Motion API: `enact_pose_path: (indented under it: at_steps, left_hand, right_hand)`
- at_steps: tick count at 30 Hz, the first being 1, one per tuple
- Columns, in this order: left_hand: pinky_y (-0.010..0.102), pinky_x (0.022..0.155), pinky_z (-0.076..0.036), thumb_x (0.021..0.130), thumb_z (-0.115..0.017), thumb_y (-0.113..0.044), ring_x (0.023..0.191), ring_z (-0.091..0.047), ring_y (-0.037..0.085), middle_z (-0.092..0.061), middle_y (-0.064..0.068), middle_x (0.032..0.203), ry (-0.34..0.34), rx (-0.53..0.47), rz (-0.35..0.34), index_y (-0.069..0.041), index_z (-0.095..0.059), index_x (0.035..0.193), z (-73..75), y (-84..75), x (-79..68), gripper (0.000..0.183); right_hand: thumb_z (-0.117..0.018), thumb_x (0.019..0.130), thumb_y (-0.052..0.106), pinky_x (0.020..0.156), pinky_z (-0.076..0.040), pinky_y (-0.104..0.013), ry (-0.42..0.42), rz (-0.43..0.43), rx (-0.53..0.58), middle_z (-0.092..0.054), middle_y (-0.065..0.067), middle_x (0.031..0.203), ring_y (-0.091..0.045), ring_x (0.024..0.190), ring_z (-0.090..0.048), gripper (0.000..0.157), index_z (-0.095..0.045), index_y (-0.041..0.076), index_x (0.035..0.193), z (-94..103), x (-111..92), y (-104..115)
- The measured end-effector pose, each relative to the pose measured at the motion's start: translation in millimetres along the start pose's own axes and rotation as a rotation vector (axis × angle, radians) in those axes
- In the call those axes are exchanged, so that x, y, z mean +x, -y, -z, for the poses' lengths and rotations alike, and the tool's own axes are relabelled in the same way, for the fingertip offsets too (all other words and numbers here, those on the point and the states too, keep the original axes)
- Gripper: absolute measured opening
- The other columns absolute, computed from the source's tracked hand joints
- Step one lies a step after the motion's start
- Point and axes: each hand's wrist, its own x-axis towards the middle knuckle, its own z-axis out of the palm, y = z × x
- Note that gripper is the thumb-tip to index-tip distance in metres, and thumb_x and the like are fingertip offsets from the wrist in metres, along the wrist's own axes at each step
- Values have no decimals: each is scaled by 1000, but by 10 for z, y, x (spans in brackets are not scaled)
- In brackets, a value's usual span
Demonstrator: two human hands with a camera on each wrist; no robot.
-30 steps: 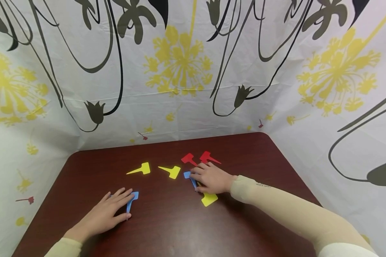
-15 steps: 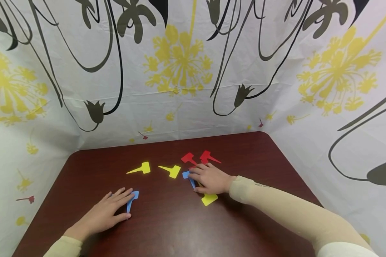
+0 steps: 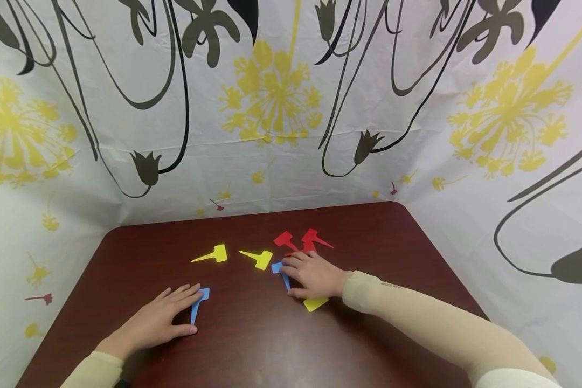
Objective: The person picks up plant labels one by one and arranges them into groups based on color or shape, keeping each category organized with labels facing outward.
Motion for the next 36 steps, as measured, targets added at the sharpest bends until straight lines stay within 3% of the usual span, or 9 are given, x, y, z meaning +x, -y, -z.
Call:
enact_pose_path:
  at_steps: [16,36]
  left_hand:
    - [61,117,-20,86,-72,-58,146,-32,36,-40,8,158,2,1,-5,-15,-43,155,5,-2,4,86]
    - [59,116,-24,85,-70,-62,144,-36,36,-42,9,157,2,18,-17,-14,-46,153,18,8,32,86]
  right_hand:
    - [-53,97,62,105,-40,-57,-17,31,-8,-49,-4,148,-33,137,-42,65,-51,21,147,-44,85,140]
    - [-55,96,61,107,-42,-49,-49,90,-20,-51,-7,146,-24,132,-49,66,-52,18,146,-51,235,348]
